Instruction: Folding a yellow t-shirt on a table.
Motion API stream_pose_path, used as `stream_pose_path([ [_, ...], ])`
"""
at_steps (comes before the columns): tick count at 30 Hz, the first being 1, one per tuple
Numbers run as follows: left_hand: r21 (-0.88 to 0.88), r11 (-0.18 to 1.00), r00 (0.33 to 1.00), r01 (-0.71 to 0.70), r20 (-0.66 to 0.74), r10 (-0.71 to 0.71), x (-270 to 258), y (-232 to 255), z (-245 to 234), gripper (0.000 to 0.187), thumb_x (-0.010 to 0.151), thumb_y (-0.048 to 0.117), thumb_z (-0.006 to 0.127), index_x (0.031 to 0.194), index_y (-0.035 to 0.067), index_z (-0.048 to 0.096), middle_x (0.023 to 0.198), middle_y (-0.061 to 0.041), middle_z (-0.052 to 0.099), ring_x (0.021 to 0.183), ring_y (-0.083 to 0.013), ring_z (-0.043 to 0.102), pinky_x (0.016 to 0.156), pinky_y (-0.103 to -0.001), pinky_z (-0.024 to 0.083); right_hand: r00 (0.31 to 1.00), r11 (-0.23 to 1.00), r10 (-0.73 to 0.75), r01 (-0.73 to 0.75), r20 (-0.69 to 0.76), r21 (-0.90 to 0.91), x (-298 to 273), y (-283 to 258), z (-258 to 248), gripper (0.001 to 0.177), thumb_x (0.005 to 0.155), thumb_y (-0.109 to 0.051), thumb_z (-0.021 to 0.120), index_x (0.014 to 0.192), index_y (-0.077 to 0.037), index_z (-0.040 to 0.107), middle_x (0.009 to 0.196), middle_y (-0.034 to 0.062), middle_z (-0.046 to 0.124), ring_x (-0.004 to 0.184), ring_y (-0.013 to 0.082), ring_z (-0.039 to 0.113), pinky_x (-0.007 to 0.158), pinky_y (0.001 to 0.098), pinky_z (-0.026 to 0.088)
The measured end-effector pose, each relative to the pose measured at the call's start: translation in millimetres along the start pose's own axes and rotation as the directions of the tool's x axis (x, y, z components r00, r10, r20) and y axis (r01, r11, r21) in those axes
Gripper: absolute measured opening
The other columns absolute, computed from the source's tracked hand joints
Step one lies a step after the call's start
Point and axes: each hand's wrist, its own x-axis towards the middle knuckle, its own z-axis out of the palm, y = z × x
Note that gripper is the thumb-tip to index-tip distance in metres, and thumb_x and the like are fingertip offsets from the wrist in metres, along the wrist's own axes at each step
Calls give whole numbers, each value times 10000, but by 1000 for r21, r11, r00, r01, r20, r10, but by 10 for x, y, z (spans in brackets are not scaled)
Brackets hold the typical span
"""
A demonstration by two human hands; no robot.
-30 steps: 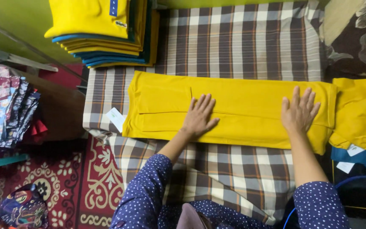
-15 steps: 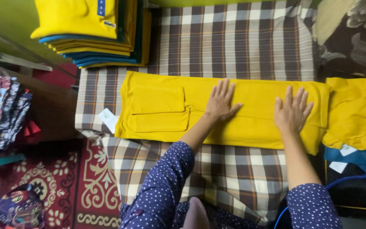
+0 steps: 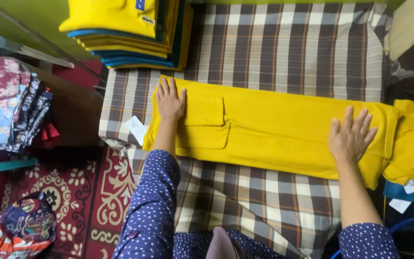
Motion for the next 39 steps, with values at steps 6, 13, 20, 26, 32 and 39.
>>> stream_pose_path([
  [6,23,994,981,111,157,-113,-424,956,-564,970,925,775,52,1636,117,-6,1686,-218,-78,1559,-370,-95,1244,-562,-48,1000,1000,23,-23,13,-9,2,26,-3,720,1082,-533,237,1658,-107,304,1700,275,174,1568,418,118,1204,585,-22],
  [13,-51,927,880,-370,302,368,-770,1418,-324,850,958,734,124,1649,240,97,1720,-86,-8,1583,-306,-38,1259,-514,-28,996,998,59,-58,66,-17,-15,-94,-118,728,1074,-547,202,1665,-125,251,1708,244,139,1574,395,82,1211,564,-32],
  [20,103,918,867,-384,382,320,-969,2115,-475,985,1013,703,212,1598,-61,5,1684,-261,-41,1563,-391,-24,1280,-483,39,999,1000,5,-6,-42,-29,11,95,92,697,1085,-518,279,1652,-117,332,1683,287,236,1557,420,163,1199,609,35],
  [26,-74,853,820,-517,245,518,-1168,2660,288,922,1003,717,208,1651,63,144,1722,-187,106,1601,-360,84,1306,-516,103,998,998,52,-52,20,-32,-48,-15,-43,645,1107,-453,344,1669,-139,303,1709,254,212,1590,380,142,1246,623,47],
  [32,-37,841,802,-539,283,526,-1274,3044,165,848,1030,650,158,1656,78,125,1731,-149,81,1605,-319,57,1302,-489,80,999,998,50,-49,19,-38,-37,-8,-30,644,1112,-458,332,1674,-147,281,1713,249,203,1594,375,135,1248,614,40],
  [39,-26,760,713,-649,327,621,-1433,3243,290,829,1034,652,153,1672,126,85,1743,-111,43,1613,-308,25,1311,-488,56,996,999,34,-32,83,-25,23,78,-111,647,1116,-472,308,1678,-161,239,1718,253,162,1599,382,97,1248,615,2],
])
